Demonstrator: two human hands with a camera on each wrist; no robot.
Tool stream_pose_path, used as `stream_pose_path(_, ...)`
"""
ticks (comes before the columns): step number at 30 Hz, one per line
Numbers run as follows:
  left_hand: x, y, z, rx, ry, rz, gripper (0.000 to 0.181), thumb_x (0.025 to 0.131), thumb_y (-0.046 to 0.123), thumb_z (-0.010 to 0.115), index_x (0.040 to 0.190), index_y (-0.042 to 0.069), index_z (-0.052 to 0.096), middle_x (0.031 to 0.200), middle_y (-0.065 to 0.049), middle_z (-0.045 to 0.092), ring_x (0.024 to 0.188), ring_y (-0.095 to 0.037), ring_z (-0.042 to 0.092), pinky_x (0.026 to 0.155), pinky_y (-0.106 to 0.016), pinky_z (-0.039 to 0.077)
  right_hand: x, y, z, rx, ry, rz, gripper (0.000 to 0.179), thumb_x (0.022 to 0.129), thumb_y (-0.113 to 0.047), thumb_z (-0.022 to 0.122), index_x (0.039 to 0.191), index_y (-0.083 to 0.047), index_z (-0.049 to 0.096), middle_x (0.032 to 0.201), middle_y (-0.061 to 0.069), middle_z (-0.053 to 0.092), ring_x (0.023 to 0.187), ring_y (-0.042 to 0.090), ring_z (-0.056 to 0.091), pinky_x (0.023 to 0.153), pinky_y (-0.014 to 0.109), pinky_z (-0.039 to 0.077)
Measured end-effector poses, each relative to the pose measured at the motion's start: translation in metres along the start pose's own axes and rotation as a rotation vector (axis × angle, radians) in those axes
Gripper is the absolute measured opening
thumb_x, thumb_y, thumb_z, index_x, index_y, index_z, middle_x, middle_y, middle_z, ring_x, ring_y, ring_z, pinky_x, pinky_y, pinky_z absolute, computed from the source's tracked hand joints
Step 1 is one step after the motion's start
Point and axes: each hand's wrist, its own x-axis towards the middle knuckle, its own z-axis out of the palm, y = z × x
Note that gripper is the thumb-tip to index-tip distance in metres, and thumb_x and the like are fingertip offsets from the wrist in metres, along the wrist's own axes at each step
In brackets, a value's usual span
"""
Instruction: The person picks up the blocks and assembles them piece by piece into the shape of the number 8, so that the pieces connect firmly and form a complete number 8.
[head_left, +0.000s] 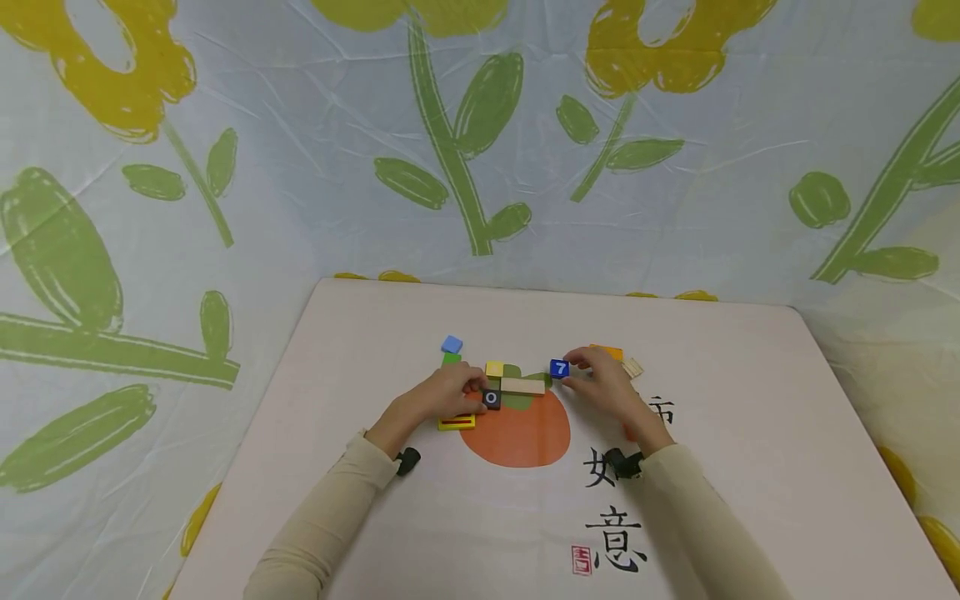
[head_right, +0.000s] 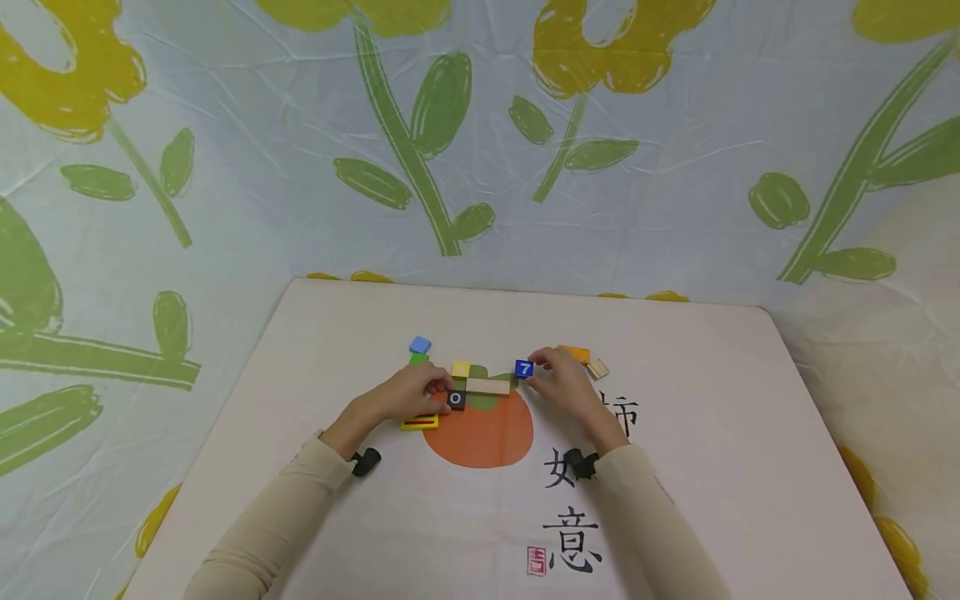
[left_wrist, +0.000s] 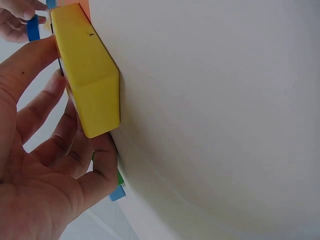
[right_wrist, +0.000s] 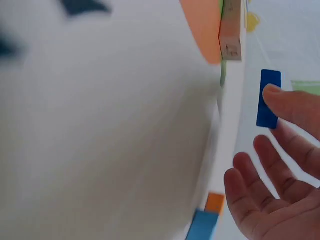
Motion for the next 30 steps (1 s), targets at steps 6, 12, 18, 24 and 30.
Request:
stream_pose_path(6,0.000,0.002,-0.001,0.008,-0.001,-0.012,0.029,0.086,0.022,0.080,0.111,0.011,0.068,0.098,0.002,0.058,0.089,-0.015,0.053,0.080,-0.030,0.048,0.007,-0.002,0.010,0.010,-0.033,0.038,0.032,0.090,-0.010,0.075,0.119,0.000,0.064,0.113,0.018,0.062,0.105,0.035,0.057,0.090,0.049,0.050)
stream_pose_path(12,0.000,0.002,-0.001,0.008,-0.013,-0.016,0.030,0.087,0.023,0.080,0.112,0.011,0.068,0.099,0.002,0.058,0.090,-0.015,0.053,0.080,-0.030,0.048,0.010,0.002,0.015,0.012,-0.046,0.066,0.032,0.091,-0.009,0.073,0.120,-0.001,0.063,0.113,0.018,0.061,0.104,0.034,0.057,0.090,0.049,0.049)
stream_pose_path(18,0.001,0.000,-0.002,0.007,-0.014,-0.013,0.031,0.086,0.024,0.080,0.112,0.011,0.068,0.098,0.002,0.057,0.089,-0.015,0.053,0.079,-0.029,0.048,0.011,0.003,0.016,0.010,-0.057,0.098,0.031,0.092,-0.010,0.072,0.120,-0.003,0.063,0.115,0.018,0.060,0.105,0.035,0.056,0.091,0.050,0.048)
stream_pose_path(24,0.001,0.000,-0.001,0.015,-0.013,-0.018,0.031,0.086,0.025,0.080,0.112,0.012,0.068,0.098,0.003,0.056,0.089,-0.014,0.053,0.079,-0.029,0.048,0.010,0.005,0.018,-0.007,-0.061,0.114,0.029,0.092,-0.011,0.072,0.120,-0.005,0.064,0.116,0.017,0.059,0.106,0.035,0.056,0.092,0.050,0.048)
stream_pose_path(30,0.001,-0.001,0.000,0.010,-0.016,-0.020,0.030,0.087,0.025,0.080,0.111,0.012,0.068,0.097,0.003,0.056,0.089,-0.014,0.052,0.078,-0.029,0.048,0.010,0.007,0.018,-0.021,-0.062,0.089,0.030,0.092,-0.009,0.072,0.119,-0.002,0.064,0.115,0.017,0.059,0.105,0.035,0.056,0.092,0.051,0.048)
